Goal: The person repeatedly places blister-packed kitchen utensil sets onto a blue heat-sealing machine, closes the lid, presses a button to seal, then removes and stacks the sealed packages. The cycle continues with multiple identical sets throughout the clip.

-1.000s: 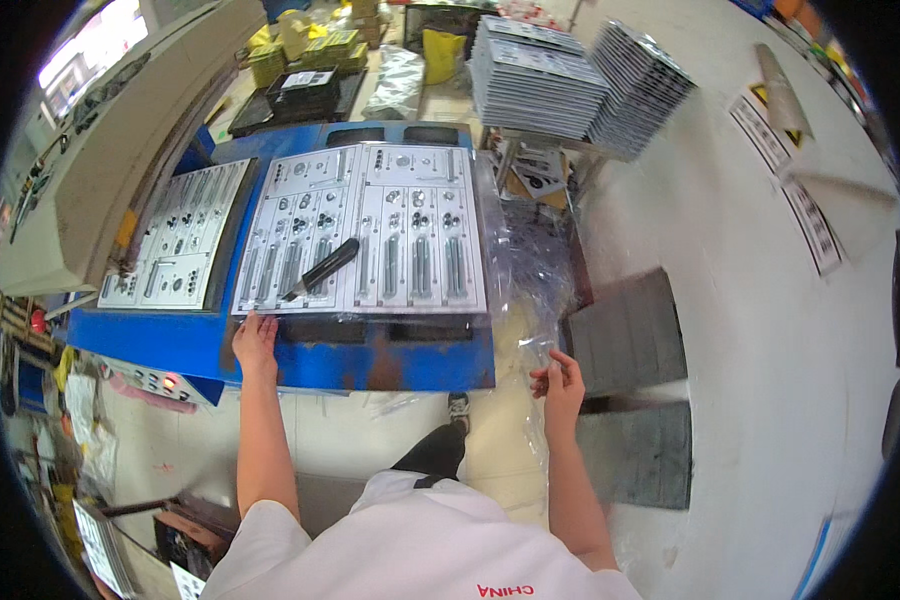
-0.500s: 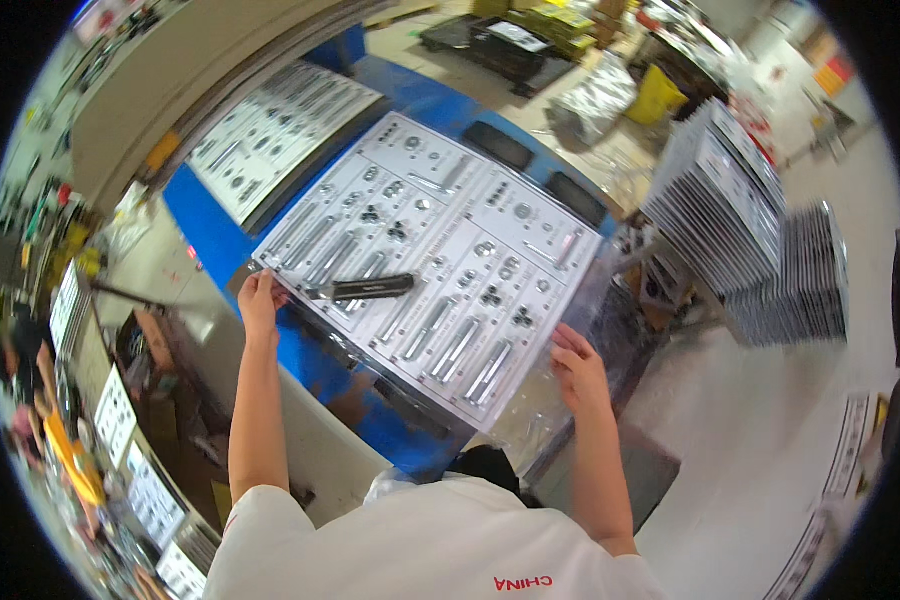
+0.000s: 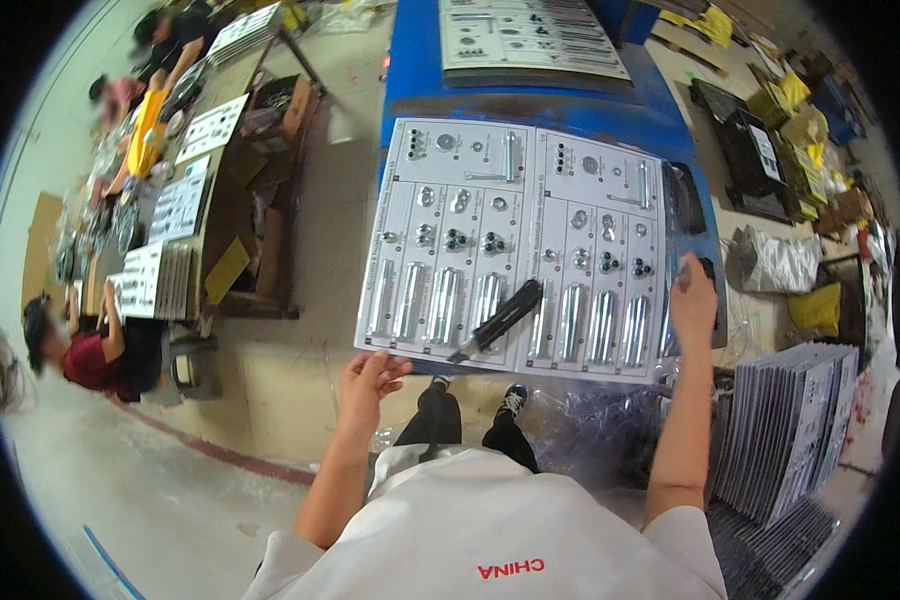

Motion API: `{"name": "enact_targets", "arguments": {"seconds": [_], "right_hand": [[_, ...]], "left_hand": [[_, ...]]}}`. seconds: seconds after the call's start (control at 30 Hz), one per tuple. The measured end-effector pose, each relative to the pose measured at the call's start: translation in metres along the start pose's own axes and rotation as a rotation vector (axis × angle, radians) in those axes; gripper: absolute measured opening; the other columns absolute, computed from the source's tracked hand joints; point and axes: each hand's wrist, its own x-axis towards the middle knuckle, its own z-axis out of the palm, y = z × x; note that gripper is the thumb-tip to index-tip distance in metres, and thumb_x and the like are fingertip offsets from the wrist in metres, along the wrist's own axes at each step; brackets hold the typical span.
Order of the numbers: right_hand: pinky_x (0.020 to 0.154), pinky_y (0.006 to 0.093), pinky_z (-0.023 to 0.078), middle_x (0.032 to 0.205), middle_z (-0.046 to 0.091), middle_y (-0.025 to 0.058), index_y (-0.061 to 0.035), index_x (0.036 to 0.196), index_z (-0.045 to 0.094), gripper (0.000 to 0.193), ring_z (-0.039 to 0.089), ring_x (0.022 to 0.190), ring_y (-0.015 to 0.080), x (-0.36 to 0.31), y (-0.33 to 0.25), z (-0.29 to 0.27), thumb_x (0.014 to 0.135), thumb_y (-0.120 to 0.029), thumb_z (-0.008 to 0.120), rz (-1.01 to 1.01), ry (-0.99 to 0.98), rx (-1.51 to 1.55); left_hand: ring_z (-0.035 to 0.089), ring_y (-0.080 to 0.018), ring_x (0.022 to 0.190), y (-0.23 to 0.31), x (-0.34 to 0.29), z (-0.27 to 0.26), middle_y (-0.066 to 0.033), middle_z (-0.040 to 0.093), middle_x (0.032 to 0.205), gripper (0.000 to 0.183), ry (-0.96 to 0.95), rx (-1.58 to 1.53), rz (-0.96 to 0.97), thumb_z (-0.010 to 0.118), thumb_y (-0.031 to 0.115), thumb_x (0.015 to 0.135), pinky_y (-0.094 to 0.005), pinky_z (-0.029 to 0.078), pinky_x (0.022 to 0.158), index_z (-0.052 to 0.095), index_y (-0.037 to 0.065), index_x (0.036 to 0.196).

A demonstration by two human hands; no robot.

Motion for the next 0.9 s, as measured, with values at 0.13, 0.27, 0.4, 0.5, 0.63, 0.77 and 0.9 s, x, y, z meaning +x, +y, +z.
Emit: {"name": "enact_targets", "arguments": {"seconds": [0.13, 0.27, 0.4, 0.5, 0.63, 0.77, 0.9], "right_hand": [[0.122, 0.0481, 0.033, 0.156, 0.045, 0.0147, -0.0065, 0.139, 0.06, 0.062, 0.041, 0.146, 0.034, -0.063, -0.093, 0.058, 0.078, 0.003, 0.07, -0.671, -0.266, 0.128], [0.122, 0.0538, 0.032, 0.146, 0.057, 0.0129, -0.0123, 0.131, 0.064, 0.053, 0.048, 0.141, 0.0339, -0.068, -0.132, 0.078, 0.08, 0.003, 0.07, -0.981, -0.5, 0.19], [0.11, 0.0517, 0.046, 0.12, 0.071, 0.0136, -0.0125, 0.128, 0.065, 0.042, 0.066, 0.116, 0.0362, -0.089, -0.165, 0.087, 0.087, -0.009, 0.071, -0.863, -0.385, 0.133], [0.086, 0.0488, 0.059, 0.101, 0.073, 0.0144, -0.0106, 0.12, 0.066, 0.032, 0.073, 0.09, 0.0357, -0.152, -0.219, 0.109, 0.091, -0.022, 0.07, -0.821, -0.576, 0.165], [0.065, 0.0462, 0.057, 0.087, 0.072, 0.0122, -0.0097, 0.116, 0.066, 0.029, 0.071, 0.078, 0.0346, -0.172, -0.264, 0.118, 0.094, -0.029, 0.066, -0.975, -0.613, -0.25], [0.066, 0.0479, 0.056, 0.081, 0.07, 0.0137, -0.0087, 0.106, 0.067, 0.024, 0.071, 0.077, 0.0358, -0.172, -0.277, 0.124, 0.092, -0.028, 0.067, -0.988, -0.63, -0.34], [0.068, 0.0508, 0.056, 0.079, 0.07, 0.0162, -0.0096, 0.098, 0.07, 0.022, 0.071, 0.078, 0.0375, -0.17, -0.27, 0.108, 0.089, -0.029, 0.068, -0.952, -0.638, -0.352]], "left_hand": [[0.076, -0.0199, 0.092, -0.012, -0.008, 0.002, -0.0069, 0.073, 0.091, 0.019, 0.034, -0.026, 0.013, 0.064, 0.025, 0.102, -0.0296, 0.058, 0.072, 0.063, 0.006, 0.099], [0.075, -0.0205, 0.095, -0.013, 0.011, -0.014, -0.007, 0.073, 0.093, 0.019, -0.039, -0.091, 0.052, 0.059, 0.025, 0.104, -0.0314, 0.059, 0.076, 0.063, 0.006, 0.101], [0.076, -0.0211, 0.094, -0.018, 0.017, -0.028, -0.0108, 0.075, 0.1, 0.023, -0.145, -0.12, 0.048, 0.055, 0.027, 0.105, -0.0328, 0.06, 0.078, 0.064, 0.006, 0.103], [0.076, -0.0203, 0.089, -0.019, 0.02, -0.033, -0.0113, 0.076, 0.1, 0.033, -0.189, -0.065, 0.042, 0.048, 0.029, 0.106, -0.031, 0.058, 0.073, 0.064, 0.001, 0.11], [0.077, -0.0206, 0.082, -0.019, 0.027, -0.035, -0.012, 0.077, 0.094, 0.034, -0.138, 0.049, 0.007, 0.045, 0.026, 0.104, -0.0277, 0.055, 0.068, 0.068, 0.001, 0.105], [0.077, -0.0205, 0.085, -0.018, 0.027, -0.033, -0.0126, 0.077, 0.095, 0.035, -0.148, 0.09, 0.015, 0.044, 0.027, 0.106, -0.0287, 0.056, 0.072, 0.068, 0.002, 0.101], [0.076, -0.0175, 0.083, -0.011, 0.006, -0.029, -0.0097, 0.078, 0.095, 0.034, -0.108, 0.11, 0.151, 0.049, 0.024, 0.103, -0.0261, 0.055, 0.07, 0.072, -0.001, 0.105]]}}
